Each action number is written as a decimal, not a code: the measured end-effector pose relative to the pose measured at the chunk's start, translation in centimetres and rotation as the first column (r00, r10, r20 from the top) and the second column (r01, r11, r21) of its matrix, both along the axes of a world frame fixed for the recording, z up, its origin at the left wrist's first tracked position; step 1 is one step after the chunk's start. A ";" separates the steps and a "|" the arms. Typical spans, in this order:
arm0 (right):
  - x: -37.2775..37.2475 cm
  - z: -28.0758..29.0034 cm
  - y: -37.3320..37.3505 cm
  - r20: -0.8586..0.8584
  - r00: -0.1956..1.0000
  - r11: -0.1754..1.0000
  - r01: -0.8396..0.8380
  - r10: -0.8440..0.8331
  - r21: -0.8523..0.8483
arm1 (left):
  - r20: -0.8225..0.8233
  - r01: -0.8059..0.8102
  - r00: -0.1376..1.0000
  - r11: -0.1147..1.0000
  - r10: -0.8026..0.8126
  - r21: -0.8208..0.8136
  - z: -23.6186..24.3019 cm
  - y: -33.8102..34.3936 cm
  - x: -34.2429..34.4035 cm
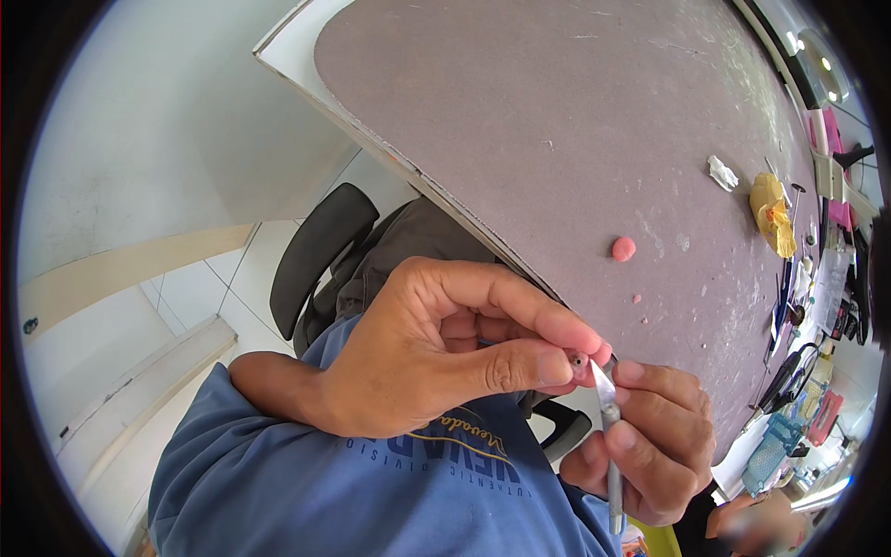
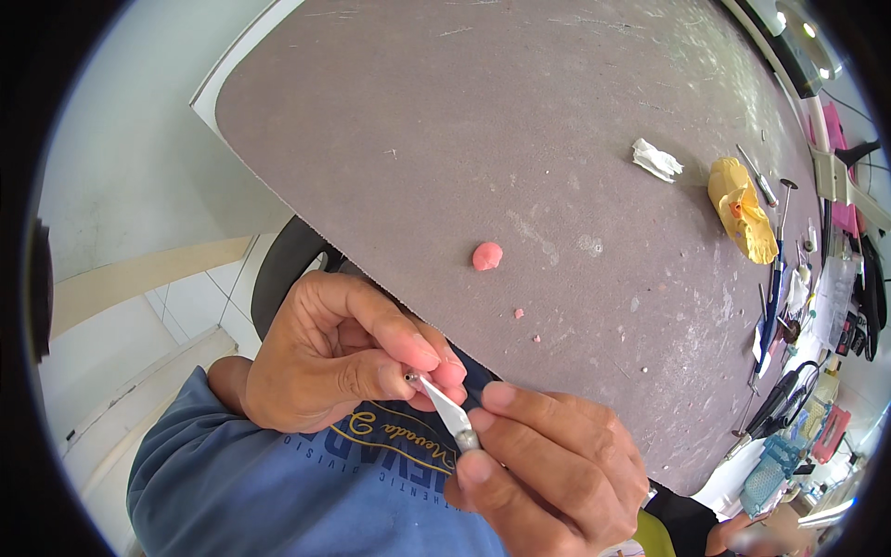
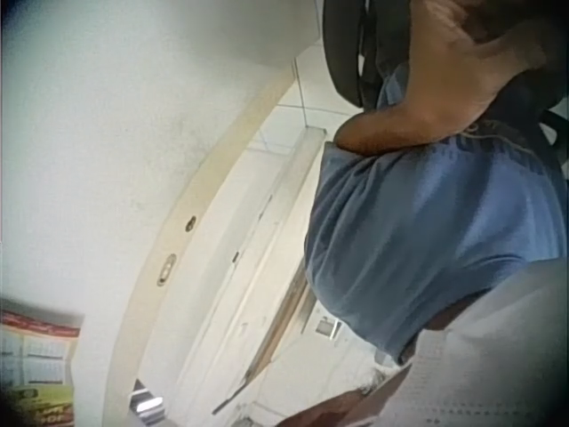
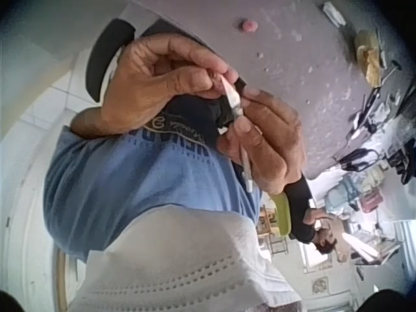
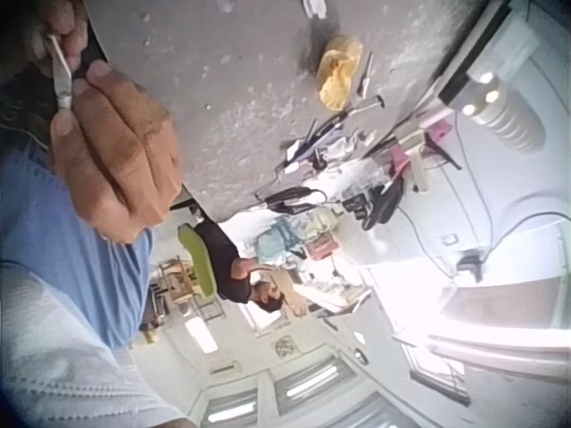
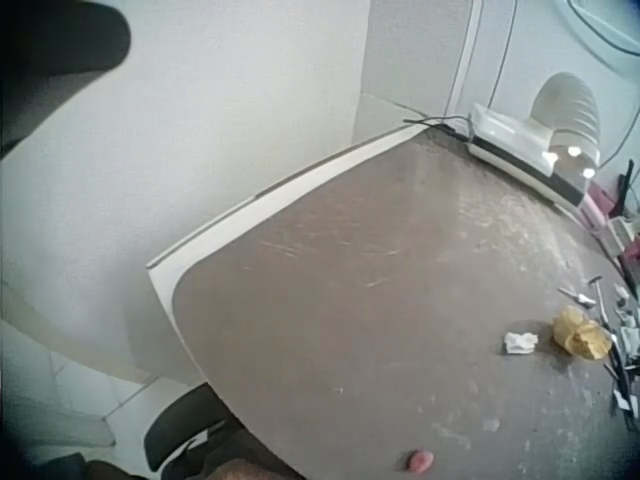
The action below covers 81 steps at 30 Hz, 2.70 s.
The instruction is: Applying and shaping composite material on a dental prosthesis and curing it with a UV light.
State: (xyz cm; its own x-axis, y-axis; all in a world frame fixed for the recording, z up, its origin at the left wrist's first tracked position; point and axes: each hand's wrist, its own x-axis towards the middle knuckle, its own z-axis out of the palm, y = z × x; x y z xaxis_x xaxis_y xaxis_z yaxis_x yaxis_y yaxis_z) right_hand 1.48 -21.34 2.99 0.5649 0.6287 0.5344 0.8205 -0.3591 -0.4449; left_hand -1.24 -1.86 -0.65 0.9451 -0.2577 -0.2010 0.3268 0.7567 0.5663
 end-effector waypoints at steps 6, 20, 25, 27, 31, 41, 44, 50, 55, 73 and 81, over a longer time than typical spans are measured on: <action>-0.1 -0.1 0.3 0.009 1.000 1.000 -0.003 0.003 -0.012 | -0.013 -0.004 1.000 1.000 0.004 0.014 0.0 0.0 -0.1; 0.0 -0.5 0.4 0.026 0.999 1.000 -0.024 0.024 -0.010 | -0.020 -0.013 1.000 0.998 0.014 0.060 0.0 0.1 -0.3; -0.1 -0.3 0.4 0.038 0.999 1.000 0.004 -0.004 0.005 | -0.027 0.010 1.000 0.999 -0.009 0.050 0.3 0.0 -0.1; -0.1 -0.6 0.2 0.028 1.000 0.998 -0.002 0.001 0.057 | -0.018 -0.020 1.000 0.999 0.021 0.051 0.2 0.0 -0.3; 0.0 -0.6 0.2 0.007 1.000 0.996 -0.012 0.011 0.092 | 0.008 -0.046 0.999 0.998 0.046 0.052 0.1 0.0 -0.4; -0.1 -0.5 0.5 0.050 0.999 0.999 -0.009 0.007 0.047 | -0.021 -0.047 0.999 0.998 0.048 0.038 0.5 -0.1 -0.3; 0.1 -0.9 0.2 0.015 0.999 0.991 -0.035 0.033 0.133 | -0.016 -0.056 0.998 0.998 0.057 0.033 0.3 -0.1 -0.4; 0.1 -0.4 0.4 0.010 1.000 0.997 -0.020 0.019 0.081 | -0.027 -0.040 0.999 0.999 0.041 0.032 0.6 0.0 -0.3; 0.1 -0.4 0.4 -0.002 1.000 0.997 -0.029 0.029 0.073 | -0.009 -0.033 0.999 0.998 0.033 0.048 0.4 0.1 -0.3; 0.2 -0.1 -0.7 -0.112 0.988 0.990 -0.098 0.109 0.097 | 0.208 -0.183 0.966 0.972 0.150 0.150 -0.7 -0.9 -0.3; 0.7 0.6 -1.0 -0.163 0.972 0.985 -0.167 0.171 0.037 | 0.243 -0.199 0.958 0.962 0.150 0.189 -0.6 -0.9 -0.3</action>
